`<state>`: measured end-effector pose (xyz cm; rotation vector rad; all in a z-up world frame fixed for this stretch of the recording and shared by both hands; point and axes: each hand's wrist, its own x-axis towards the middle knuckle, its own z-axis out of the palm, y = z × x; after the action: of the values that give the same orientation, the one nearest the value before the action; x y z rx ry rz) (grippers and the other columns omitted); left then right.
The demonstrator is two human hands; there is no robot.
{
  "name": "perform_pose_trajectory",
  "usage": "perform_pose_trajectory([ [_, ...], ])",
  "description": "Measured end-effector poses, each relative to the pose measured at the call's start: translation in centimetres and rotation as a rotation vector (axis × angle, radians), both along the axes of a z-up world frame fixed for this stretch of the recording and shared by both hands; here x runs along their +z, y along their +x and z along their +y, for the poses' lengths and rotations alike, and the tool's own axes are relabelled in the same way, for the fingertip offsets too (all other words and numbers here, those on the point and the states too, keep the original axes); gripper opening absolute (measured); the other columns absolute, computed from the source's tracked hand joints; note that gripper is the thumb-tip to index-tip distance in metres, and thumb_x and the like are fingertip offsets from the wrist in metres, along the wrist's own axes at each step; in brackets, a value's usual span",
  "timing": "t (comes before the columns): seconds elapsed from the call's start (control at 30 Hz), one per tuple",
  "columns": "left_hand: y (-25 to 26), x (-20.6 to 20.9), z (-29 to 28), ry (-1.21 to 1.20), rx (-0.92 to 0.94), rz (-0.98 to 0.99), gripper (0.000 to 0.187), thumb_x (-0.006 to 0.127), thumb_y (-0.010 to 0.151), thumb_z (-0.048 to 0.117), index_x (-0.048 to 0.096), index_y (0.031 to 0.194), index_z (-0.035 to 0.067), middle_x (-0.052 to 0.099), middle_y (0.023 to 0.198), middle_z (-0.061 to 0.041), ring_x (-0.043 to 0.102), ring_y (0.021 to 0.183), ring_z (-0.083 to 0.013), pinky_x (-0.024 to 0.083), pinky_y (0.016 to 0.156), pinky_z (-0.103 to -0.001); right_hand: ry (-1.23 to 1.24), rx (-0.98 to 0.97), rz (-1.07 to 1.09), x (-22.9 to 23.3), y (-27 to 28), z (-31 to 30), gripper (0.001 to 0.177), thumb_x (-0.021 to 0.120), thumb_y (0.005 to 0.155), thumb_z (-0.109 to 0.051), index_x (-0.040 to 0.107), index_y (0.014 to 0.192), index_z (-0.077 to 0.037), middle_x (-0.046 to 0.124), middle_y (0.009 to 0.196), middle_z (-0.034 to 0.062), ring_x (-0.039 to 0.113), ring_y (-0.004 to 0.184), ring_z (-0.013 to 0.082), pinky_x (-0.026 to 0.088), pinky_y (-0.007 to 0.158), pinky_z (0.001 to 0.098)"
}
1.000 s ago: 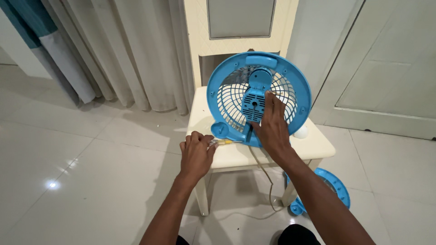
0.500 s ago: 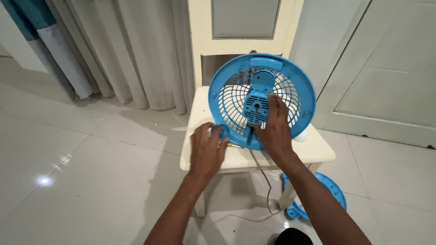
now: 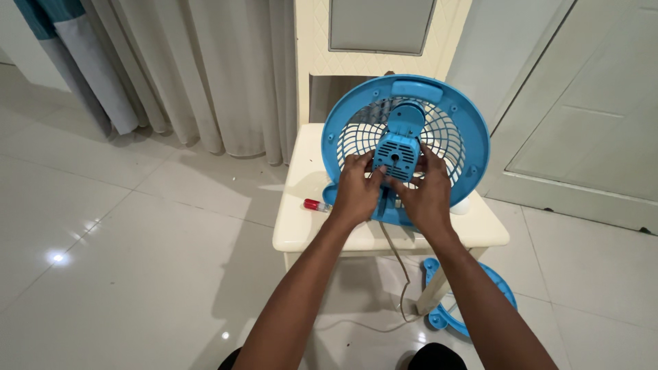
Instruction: The person disassembles a blue pedestal fan by removing the rear grille and motor cover, then reassembles the components. They use a screwdriver to loosen and tighten screws on the fan housing while working on a small white table.
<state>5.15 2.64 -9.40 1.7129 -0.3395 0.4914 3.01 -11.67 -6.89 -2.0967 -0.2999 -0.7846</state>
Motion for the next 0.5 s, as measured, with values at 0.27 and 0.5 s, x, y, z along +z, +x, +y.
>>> perform_pose_trajectory([
  [0.27, -0.4, -0.5, -0.3, -0.175, -0.041, -0.039, 0.036, 0.064, 0.098, 0.009, 0.063, 0.130, -0.007, 0.064, 0.124, -0.018, 0.072, 0.109, -0.0254, 0.061, 0.084, -0.032, 0.126, 0.050, 0.030, 0.0, -0.6, 0.0, 0.058, 0.082, 0.082, -0.001, 0.055, 0.132, 0.011, 0.068, 0.121, 0.0218, 0.071, 0.113, 0.0257, 0.060, 0.084, 0.0341],
  [0.5, -1.0, 0.1, 0.0, -0.182, -0.067, 0.028, 0.041, 0.065, 0.096, 0.010, 0.060, 0.134, -0.005, 0.064, 0.122, -0.016, 0.073, 0.103, -0.0229, 0.060, 0.082, -0.032, 0.147, 0.049, 0.063, -0.1, -1.2, -0.4, 0.058, 0.077, 0.087, -0.003, 0.052, 0.138, 0.011, 0.069, 0.123, 0.0228, 0.070, 0.117, 0.0275, 0.059, 0.086, 0.0356],
])
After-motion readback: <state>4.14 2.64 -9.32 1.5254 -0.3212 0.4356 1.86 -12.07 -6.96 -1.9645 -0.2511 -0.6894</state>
